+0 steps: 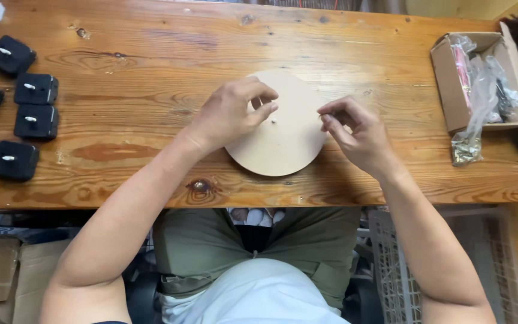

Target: The person inserts a black square component into a circular wooden board, then retrieves a small metal piece from a plastic bag and places it on the board.

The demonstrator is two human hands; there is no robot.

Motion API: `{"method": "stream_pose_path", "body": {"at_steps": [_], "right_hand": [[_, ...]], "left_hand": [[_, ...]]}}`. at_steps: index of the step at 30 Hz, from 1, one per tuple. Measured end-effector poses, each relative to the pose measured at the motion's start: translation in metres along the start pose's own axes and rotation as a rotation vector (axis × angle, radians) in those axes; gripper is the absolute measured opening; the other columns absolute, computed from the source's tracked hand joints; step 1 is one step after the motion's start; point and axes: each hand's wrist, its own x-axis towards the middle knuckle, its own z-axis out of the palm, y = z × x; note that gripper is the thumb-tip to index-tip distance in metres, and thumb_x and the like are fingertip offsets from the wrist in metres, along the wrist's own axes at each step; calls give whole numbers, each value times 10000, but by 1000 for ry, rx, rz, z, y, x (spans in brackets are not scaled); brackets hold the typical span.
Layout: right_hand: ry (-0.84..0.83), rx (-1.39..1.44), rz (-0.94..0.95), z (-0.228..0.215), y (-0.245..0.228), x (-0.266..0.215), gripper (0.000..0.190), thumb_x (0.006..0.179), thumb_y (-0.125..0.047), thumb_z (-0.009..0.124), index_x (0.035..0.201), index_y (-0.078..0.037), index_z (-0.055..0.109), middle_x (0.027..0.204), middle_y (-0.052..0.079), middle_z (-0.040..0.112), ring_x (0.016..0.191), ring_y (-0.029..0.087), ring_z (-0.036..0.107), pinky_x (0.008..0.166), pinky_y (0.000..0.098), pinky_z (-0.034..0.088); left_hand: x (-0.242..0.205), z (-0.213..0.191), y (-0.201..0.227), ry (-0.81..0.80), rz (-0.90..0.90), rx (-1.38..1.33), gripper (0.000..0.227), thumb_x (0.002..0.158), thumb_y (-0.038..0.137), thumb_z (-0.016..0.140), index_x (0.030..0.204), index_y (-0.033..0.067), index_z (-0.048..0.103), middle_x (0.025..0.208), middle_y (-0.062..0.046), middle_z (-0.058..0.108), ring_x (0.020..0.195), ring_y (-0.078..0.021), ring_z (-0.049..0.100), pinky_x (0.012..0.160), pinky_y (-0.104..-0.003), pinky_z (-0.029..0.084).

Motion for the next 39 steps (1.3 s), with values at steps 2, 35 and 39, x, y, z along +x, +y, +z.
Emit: {"method": "stream_pose_path", "body": {"at_steps": [2,35,39], "right_hand": [[-63,-13,-48,18,-9,15,156,1013,58,645,1159,40,698,956,117,614,814,211,739,742,326,589],[-144,-285,-145,46,-17,40,104,969,-2,746,1069,11,723,910,128,678,829,244,716,656,340,544],[-130,-284,-138,47,-16,39,107,970,-13,748,1073,7,728,910,126,681,826,237,709,655,328,546]], "left_hand": [[-12,-3,-9,-2,4,-71,157,899,115,737,1053,90,724,930,-92,707,825,-255,727,746,-403,577],[-22,27,-21,162,180,257,74,937,139,666,876,142,623,859,-14,527,865,-210,575,777,-358,479],[-26,28,-18,201,259,388,114,948,112,647,845,135,602,846,-14,523,850,-205,569,749,-353,471]]}}
